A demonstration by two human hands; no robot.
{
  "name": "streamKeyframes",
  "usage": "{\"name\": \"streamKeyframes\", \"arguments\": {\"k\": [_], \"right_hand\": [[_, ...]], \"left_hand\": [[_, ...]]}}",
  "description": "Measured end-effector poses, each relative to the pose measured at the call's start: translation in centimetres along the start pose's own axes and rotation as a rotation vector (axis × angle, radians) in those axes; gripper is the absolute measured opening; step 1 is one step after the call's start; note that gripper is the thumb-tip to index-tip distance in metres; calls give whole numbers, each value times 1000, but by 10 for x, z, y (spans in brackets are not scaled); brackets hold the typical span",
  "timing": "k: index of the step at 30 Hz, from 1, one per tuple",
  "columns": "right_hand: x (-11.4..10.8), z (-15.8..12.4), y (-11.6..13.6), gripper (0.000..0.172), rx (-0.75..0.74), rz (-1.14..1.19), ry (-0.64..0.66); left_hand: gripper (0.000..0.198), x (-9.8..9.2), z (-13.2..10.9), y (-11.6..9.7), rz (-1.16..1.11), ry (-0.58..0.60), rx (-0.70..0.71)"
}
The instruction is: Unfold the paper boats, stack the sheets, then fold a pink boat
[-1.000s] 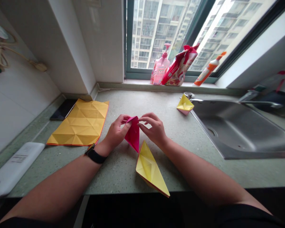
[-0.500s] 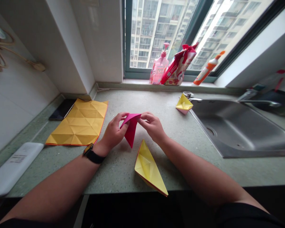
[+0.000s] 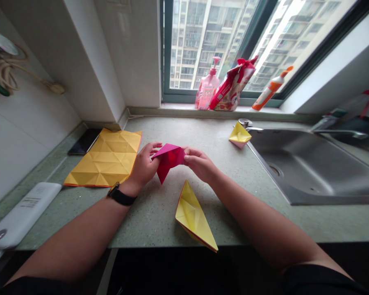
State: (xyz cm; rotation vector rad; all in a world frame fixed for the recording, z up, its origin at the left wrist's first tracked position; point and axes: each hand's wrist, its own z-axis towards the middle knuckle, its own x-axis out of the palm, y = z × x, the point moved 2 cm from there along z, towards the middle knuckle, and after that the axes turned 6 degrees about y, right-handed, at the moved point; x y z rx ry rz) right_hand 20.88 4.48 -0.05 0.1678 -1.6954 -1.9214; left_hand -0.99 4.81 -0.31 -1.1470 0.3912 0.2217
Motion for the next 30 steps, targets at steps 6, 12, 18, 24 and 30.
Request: {"name": "streamKeyframes", "arguments": {"k": [6, 12, 18, 24, 30], "right_hand": [[-9, 3, 4, 22, 32, 231, -109], [-16, 5, 4, 27, 7, 194, -173], [-7, 2, 3, 34, -65, -203, -208], [9, -9, 1, 12, -220, -880, -51], [7, -10, -6, 3, -197, -1105, -92]], "left_hand": [[35, -1, 3, 0, 82, 40, -41], [39, -4, 1, -8, 342, 338, -109], [48, -7, 7, -3, 469, 261, -290], [48, -9, 9, 0, 492, 168, -365], [46, -5, 4, -3, 430, 137, -315]]}}
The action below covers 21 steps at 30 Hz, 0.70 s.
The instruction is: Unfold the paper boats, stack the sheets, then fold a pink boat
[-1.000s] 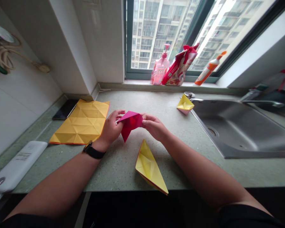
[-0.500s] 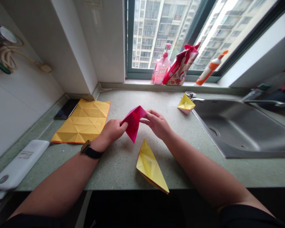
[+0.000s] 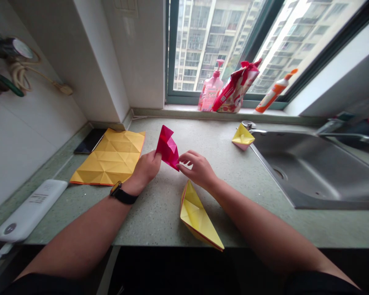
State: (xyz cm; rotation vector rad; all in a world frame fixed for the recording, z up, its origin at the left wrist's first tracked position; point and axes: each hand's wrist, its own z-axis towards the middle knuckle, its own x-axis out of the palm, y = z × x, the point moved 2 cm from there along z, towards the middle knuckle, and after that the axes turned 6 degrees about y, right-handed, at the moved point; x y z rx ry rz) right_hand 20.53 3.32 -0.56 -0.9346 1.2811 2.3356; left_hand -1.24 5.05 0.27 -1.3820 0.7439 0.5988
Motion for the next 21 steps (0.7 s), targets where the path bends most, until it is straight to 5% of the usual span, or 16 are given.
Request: {"name": "streamKeyframes", "arguments": {"k": [13, 21], "right_hand": [[-1, 0, -2, 12, 59, -56, -61], [-1, 2, -12, 5, 61, 71, -132]], "left_hand": [[49, 8, -2, 0, -196, -22, 157], [59, 18, -5, -1, -438, 64, 88]]}}
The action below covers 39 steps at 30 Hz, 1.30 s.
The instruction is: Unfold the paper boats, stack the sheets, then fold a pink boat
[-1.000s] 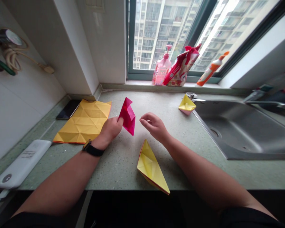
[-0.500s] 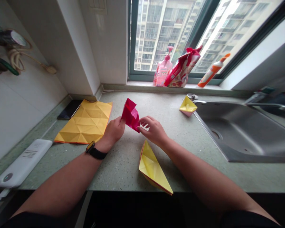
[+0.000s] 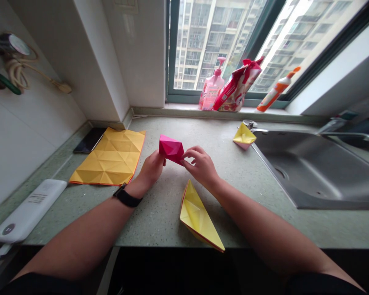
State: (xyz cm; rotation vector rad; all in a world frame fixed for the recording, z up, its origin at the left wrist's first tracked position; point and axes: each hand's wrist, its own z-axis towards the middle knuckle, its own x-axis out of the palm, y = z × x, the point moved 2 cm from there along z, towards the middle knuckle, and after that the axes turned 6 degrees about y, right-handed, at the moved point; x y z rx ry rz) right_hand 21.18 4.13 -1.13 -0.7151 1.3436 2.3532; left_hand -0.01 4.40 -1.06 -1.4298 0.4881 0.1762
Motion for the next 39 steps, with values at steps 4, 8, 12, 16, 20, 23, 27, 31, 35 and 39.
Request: {"name": "streamKeyframes", "arguments": {"k": [4, 8, 12, 16, 20, 23, 27, 31, 35, 39], "right_hand": [[0, 0, -3, 7, 34, 23, -9], [0, 1, -4, 11, 81, 68, -16], [-1, 2, -5, 19, 111, 191, 12], [0, 3, -3, 29, 130, 394, 105], [1, 2, 2, 38, 152, 575, 175], [1, 2, 4, 38, 170, 669, 168], [3, 2, 0, 38, 199, 726, 149], [2, 2, -1, 37, 186, 729, 127], [0, 1, 4, 39, 163, 696, 136], [0, -1, 7, 40, 145, 671, 145]], "left_hand": [[56, 2, 1, 1, -20, 17, -27], [55, -1, 1, -2, 23, 10, -3], [43, -3, 1, -3, 127, 2, -5], [38, -2, 3, -2, 141, -4, -56], [43, -1, 3, -3, 103, -19, -98], [45, 0, 3, -4, 59, -10, -104], [43, 3, 2, -3, -53, -15, -127], [41, 5, 0, -4, -171, 47, -128], [32, 6, -2, -8, -205, 141, -96], [28, 7, -3, -8, -183, 141, -96]]}}
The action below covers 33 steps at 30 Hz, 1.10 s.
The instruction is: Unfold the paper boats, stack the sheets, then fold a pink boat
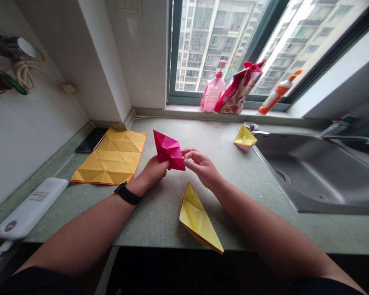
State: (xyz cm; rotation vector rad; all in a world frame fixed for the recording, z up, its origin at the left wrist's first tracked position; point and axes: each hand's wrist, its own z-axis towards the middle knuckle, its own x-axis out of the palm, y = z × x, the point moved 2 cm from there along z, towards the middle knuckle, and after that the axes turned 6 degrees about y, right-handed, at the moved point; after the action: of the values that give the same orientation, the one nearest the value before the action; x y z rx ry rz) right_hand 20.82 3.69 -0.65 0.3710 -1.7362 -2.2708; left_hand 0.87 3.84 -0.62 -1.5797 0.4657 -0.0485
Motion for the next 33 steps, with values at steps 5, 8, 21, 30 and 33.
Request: {"name": "streamKeyframes", "arguments": {"k": [5, 8, 21, 30, 33], "right_hand": [[-1, 0, -1, 44, 29, 38, -20], [-4, 2, -1, 46, 56, 121, -40], [-21, 3, -13, 51, 70, -50, -221], [-3, 14, 7, 54, -82, -429, -43], [-3, 29, 15, 28, -32, -492, -19]], "left_hand": [[25, 0, 2, 3, -59, -49, -56], [22, -2, 4, 3, -166, -115, -98], [37, -20, 3, 2, 363, -216, -52], [41, -24, -3, -7, 752, -157, 61], [43, -21, -5, -8, 716, -89, 114]]}}
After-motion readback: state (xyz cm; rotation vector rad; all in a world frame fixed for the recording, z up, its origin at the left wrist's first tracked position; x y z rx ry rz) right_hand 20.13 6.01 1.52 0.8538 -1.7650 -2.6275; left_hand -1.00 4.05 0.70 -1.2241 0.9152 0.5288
